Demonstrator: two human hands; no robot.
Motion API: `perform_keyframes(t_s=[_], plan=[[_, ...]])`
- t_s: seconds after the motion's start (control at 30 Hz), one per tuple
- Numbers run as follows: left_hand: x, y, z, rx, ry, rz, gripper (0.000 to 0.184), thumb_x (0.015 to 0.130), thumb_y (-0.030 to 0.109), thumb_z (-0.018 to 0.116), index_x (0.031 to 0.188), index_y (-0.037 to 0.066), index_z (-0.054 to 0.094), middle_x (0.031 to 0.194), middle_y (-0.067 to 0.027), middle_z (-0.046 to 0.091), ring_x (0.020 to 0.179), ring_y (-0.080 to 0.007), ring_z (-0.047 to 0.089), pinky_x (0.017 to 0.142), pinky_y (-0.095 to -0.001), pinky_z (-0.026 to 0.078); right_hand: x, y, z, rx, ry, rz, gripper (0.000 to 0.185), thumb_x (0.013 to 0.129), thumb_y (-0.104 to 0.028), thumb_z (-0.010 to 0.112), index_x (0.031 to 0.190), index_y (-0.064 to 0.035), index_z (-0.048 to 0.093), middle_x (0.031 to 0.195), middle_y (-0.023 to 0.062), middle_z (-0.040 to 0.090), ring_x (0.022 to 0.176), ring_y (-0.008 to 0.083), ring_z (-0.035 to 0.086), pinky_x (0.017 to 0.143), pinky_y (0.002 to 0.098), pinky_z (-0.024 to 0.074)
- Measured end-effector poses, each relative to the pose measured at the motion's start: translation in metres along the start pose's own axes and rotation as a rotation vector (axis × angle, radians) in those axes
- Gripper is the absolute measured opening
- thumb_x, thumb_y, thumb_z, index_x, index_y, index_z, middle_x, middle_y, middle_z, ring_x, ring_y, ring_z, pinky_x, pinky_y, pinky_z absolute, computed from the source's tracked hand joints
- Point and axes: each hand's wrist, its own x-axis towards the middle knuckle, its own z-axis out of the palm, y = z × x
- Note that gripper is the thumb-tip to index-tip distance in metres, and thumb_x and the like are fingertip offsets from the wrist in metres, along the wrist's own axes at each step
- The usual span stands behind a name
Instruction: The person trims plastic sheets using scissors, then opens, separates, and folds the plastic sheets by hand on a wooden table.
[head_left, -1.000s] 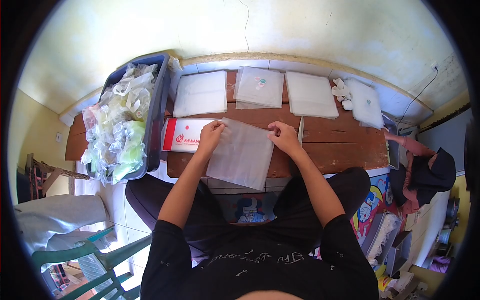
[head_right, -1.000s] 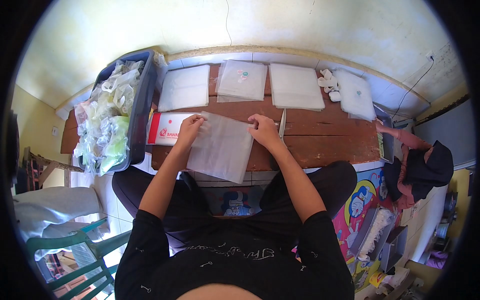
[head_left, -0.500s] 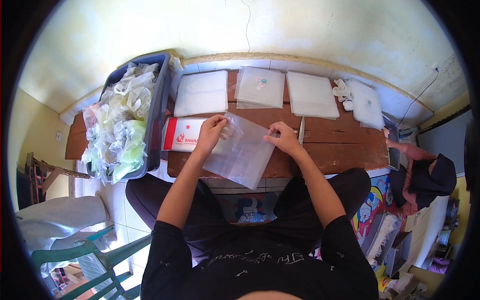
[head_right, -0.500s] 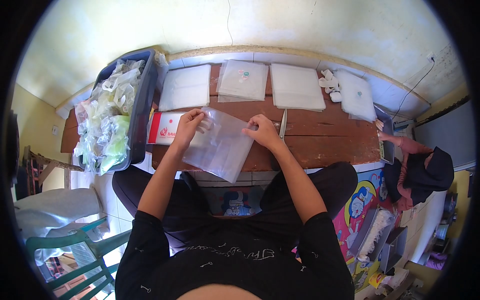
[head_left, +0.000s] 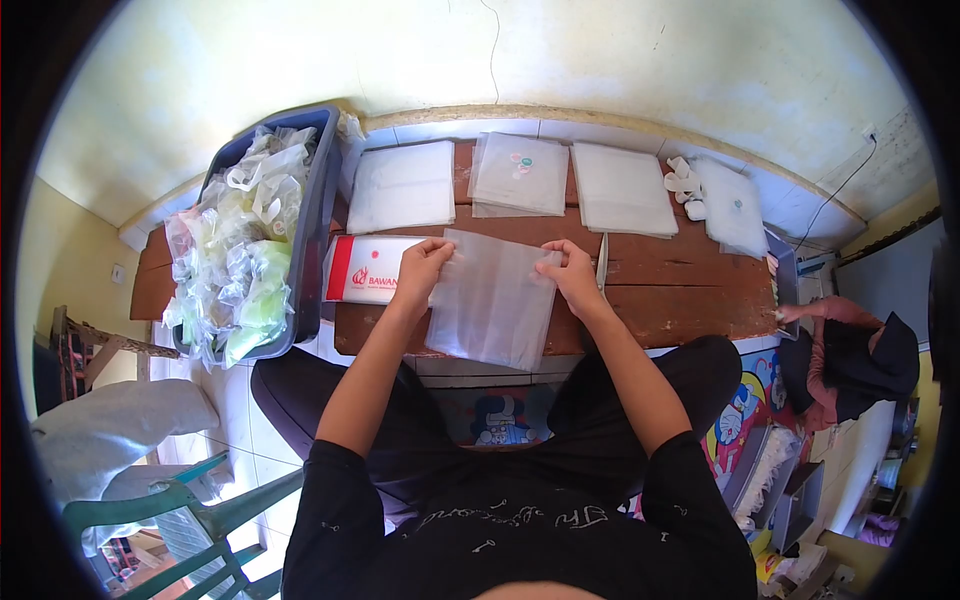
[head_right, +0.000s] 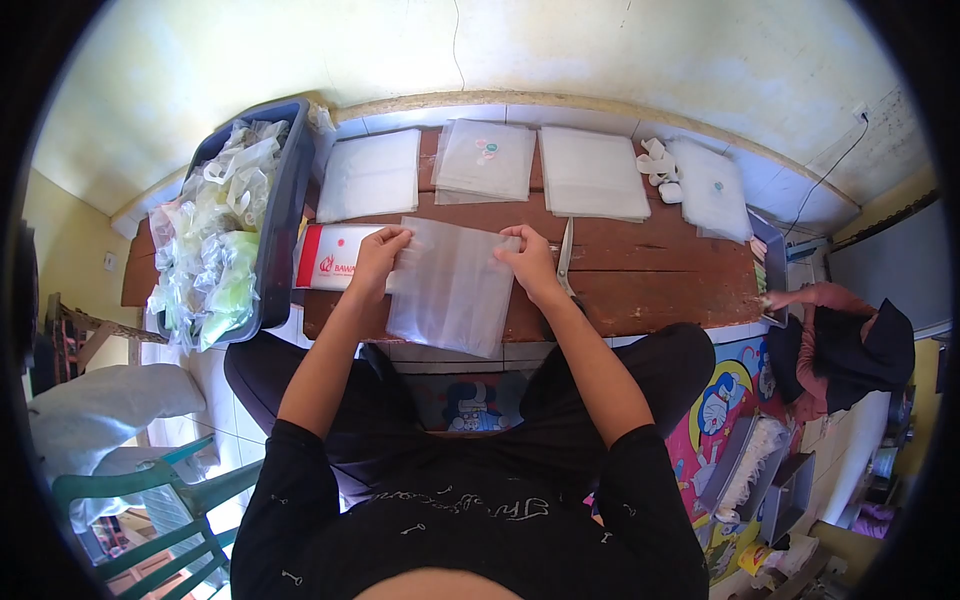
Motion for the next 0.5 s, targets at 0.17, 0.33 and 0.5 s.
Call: perform_keyframes(t_s=[0.17,0.33,0.5], plan=[[-0.0003,-0.0027,-0.0002,0.187,0.106,0.002,0.017,0.092,0.016,0.067,0.098,0.000,0.069,0.077,0.0014,0.066,0.066,-0.0045,0.055,0.059,-0.0211,0.043,0.0009,0.0000,-0.0035,-0.056,0.046,-0.045,0.030,0.081,0.009,0.065,0.110,0.0032,0.058,0.086,0.0095,0.067,0.072,0.0161,0.067,0.065,0.0281,0.0552],[0.0014,-0.0059,0.0000,0.186,0.112,0.010,0.019,0.091,0.016,0.068,0.097,-0.001,0.069,0.076,0.0012,0.066,0.064,-0.0047,0.055,0.058,-0.0214,0.043,0.0018,-0.0001,-0.0032,-0.031,0.067,-0.041,0.030,0.081,0.009,0.064,0.110,0.0036,0.058,0.085,0.0094,0.067,0.073,0.0148,0.066,0.065,0.0281,0.0573],[0.0038,-0.0092,-0.0027,0.211,0.130,0.016,0.019,0.090,0.017,0.068,0.096,-0.001,0.070,0.076,0.0012,0.066,0.064,-0.0048,0.056,0.057,-0.0212,0.044,0.0032,0.0027,-0.0058,-0.056,0.064,-0.043,0.030,0.080,0.009,0.065,0.109,0.0034,0.058,0.087,0.0098,0.068,0.073,0.0141,0.066,0.065,0.0279,0.0577]])
